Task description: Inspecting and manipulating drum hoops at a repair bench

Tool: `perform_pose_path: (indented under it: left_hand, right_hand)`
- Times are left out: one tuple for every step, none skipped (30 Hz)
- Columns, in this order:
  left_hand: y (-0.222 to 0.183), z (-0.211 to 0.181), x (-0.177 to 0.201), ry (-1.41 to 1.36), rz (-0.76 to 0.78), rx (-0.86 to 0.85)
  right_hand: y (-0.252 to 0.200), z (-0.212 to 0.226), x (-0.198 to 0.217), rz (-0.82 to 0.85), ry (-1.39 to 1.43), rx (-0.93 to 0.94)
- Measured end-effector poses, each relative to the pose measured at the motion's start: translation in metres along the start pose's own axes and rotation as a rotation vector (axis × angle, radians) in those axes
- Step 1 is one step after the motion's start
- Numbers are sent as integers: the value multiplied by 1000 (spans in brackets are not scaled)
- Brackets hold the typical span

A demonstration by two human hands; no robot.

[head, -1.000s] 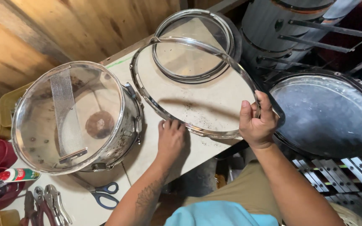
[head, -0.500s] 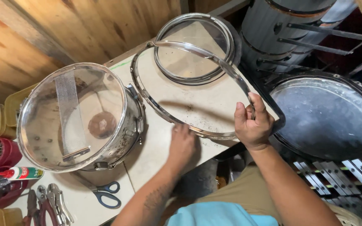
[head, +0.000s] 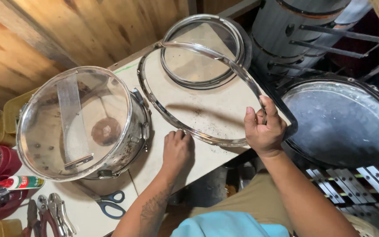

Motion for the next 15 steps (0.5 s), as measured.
perform_pose_path:
  left_hand:
    - [-3, 6, -7, -5, 5, -1]
    - [-4, 19, -16, -36, 30, 77]
    - [-6, 33, -24, -66, 56, 156]
    - [-4, 34, -18, -67, 57, 159]
    - [-1, 35, -12, -55, 57, 168]
    - [1, 36, -6, -43, 57, 178]
    - [-2, 35, -11, -44, 58, 183]
    - [-2, 30, -18, -49, 64, 135]
    - [-2, 25, -24, -54, 70, 88]
    - [1, 22, -21, -56, 69, 81]
    - [4, 17, -16, -44, 53, 61]
    - [3, 13, -12, -32, 42, 46]
    - [1, 15, -18, -35, 46, 45]
    - [2, 17, -21, -50, 19, 33]
    - [1, 20, -24, -65, -9, 20]
  right_hand:
    - [-2, 1, 3, 4, -5, -4]
    - [-1, 1, 3, 17, 17, -13]
    - [0, 1, 3, 31, 39, -22]
    - [4, 5, 4, 34, 41, -23]
    - [7, 8, 6, 35, 63, -24]
    - [11, 12, 8, 38, 86, -24]
    - [17, 17, 8, 42, 88, -24]
    - [24, 21, 8, 38, 104, -41]
    - [31, 24, 9, 34, 119, -59]
    - [33, 21, 8, 31, 113, -58]
    - [36, 18, 8, 34, 131, -67]
    - [36, 15, 6, 44, 152, -81]
    - [40, 17, 6, 46, 149, -85]
    - [45, 14, 2, 75, 189, -156]
    - [50, 11, -3, 105, 228, -228]
Point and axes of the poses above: each hand's wrist, its own y-axis towards the middle knuckle, its own x-axis out of the back of the hand, z = x × y, the point moved 9 cm from there along y, towards the middle knuckle, and after that the axes turned 4 degrees about y, right-handed, at the moved point
